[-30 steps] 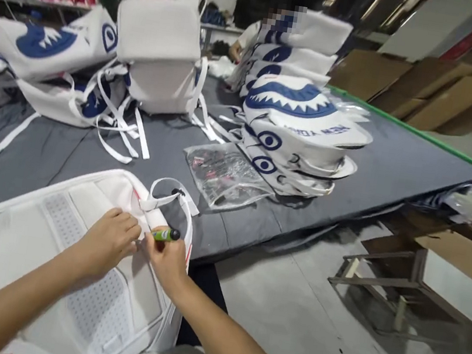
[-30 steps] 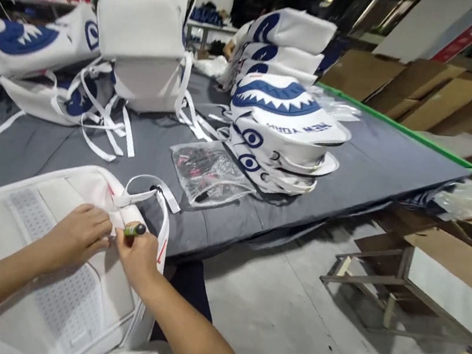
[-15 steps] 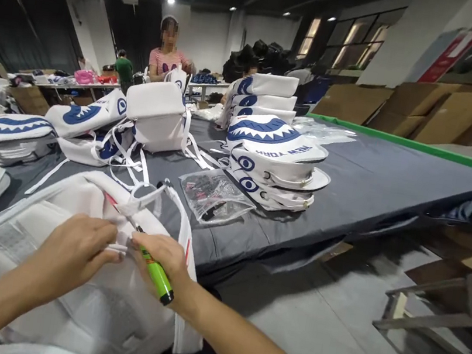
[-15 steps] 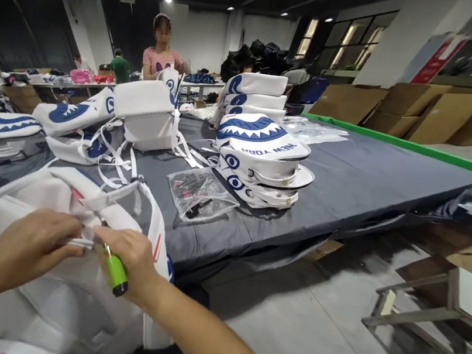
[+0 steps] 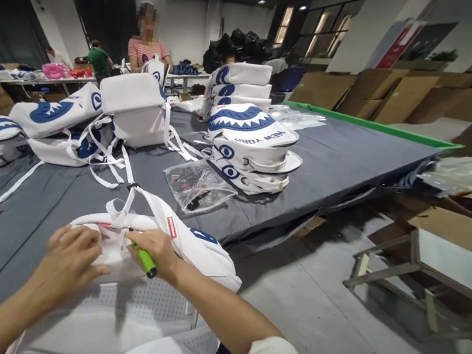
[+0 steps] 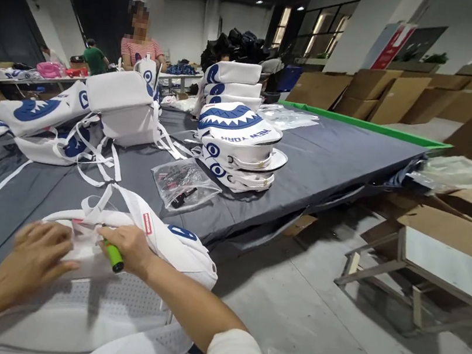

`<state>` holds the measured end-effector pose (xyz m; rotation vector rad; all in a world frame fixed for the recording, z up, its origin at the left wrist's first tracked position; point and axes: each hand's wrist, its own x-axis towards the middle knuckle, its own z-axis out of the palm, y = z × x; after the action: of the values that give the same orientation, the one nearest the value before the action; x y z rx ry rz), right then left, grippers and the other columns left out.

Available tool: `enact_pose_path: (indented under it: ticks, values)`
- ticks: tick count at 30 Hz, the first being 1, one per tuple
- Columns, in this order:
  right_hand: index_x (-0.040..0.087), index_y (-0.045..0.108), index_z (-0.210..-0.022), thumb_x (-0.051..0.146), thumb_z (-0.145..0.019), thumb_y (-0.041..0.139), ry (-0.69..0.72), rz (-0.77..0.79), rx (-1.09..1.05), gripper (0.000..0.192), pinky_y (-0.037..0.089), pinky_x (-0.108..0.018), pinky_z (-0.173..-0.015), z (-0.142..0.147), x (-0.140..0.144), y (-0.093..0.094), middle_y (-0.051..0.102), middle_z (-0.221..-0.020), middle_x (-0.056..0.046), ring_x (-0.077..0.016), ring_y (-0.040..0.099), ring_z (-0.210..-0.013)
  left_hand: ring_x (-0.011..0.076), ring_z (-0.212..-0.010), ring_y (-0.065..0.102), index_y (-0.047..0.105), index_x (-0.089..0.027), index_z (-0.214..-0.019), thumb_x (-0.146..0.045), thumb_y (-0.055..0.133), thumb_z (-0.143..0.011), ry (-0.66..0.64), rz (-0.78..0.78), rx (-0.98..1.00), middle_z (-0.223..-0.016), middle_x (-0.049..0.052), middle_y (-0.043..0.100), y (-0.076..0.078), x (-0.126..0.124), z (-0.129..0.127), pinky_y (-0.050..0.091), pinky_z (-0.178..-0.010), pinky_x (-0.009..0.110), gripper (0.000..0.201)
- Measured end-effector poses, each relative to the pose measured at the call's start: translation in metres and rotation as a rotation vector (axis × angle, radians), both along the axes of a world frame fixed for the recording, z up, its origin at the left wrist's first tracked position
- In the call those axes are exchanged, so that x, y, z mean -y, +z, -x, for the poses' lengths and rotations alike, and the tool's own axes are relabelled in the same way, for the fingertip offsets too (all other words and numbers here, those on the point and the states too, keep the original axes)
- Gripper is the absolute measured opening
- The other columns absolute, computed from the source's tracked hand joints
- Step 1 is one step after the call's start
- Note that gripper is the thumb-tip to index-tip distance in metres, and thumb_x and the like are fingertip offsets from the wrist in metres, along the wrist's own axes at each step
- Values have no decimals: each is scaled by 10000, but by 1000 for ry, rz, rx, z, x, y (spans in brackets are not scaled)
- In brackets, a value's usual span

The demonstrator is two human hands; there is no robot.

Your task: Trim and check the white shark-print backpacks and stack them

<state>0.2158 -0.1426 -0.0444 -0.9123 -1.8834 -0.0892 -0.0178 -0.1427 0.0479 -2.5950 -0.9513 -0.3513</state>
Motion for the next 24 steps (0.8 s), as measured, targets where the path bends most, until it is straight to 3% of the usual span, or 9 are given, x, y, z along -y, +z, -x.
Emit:
enact_pose_path:
  ticks: [4,7,10,12,13,15,17,21,24]
  values:
    - [193,666,-1142,276,-955,558,42,-38,-27,231,525,-261,-724,-3,-6,1,734,-803,-21,-146,674,-715,352,-1120,581,753,-284,-864,-364,520,-922,7,15,58,-1126,104,674,6,-2,57,426,-935,560,253]
    - [189,661,-1137,260,-949,557,53,-48,9,226,516,-266,-722,-4,-13,-2,711,-763,-17,-146,667,-718,331,-1153,584,752,-301,-938,-298,525,-924,29,62,116,-1166,87,662,4,-6,72,444,-937,522,227]
    - [195,653,-1154,230,-946,547,57,-4,4,236,506,-286,-742,2,-11,-1,709,-774,-19,-153,667,-747,334,-1222,563,656,-287,-1178,-313,510,-946,38,77,220,-1278,88,609,9,-18,50,440,-1019,521,275]
    - [204,647,-1181,215,-949,539,81,25,-20,256,496,-303,-773,10,-1,1,719,-811,-23,-156,670,-785,365,-1338,479,477,-245,-1407,-371,518,-953,59,107,222,-1443,138,505,16,-28,20,394,-1098,545,473]
    - [209,644,-1186,208,-952,531,93,26,-39,259,490,-312,-783,13,6,1,723,-826,-24,-156,669,-792,379,-1378,441,403,-223,-1471,-424,576,-926,59,134,167,-1500,175,454,18,-33,3,388,-1105,542,606]
    - [207,638,-1178,193,-954,531,121,4,-93,249,484,-327,-794,18,22,1,731,-858,-34,-158,671,-800,410,-1443,354,317,-219,-1538,-449,715,-824,180,223,17,-1573,197,379,18,-46,-27,368,-1111,543,849]
    - [201,627,-1182,156,-943,548,140,-23,-123,256,486,-340,-817,17,35,-2,741,-887,-47,-164,687,-829,394,-1453,336,279,-190,-1564,-430,785,-761,248,286,-64,-1571,208,385,10,-62,-45,334,-1128,530,979]
    - [215,589,-1264,85,-929,557,147,-2,-62,361,502,-365,-879,4,39,-9,760,-980,-63,-186,725,-940,338,-1400,406,193,-111,-1584,-461,768,-771,234,347,-83,-1514,215,450,-10,-76,-47,320,-1127,463,1056]
    - [217,563,-1327,61,-912,569,187,32,-71,443,539,-387,-889,-2,33,-11,751,-1078,-98,-209,713,-1022,381,-1477,288,41,-109,-1606,-566,741,-769,195,294,-124,-1599,231,315,-17,-68,-43,216,-1181,537,1182]
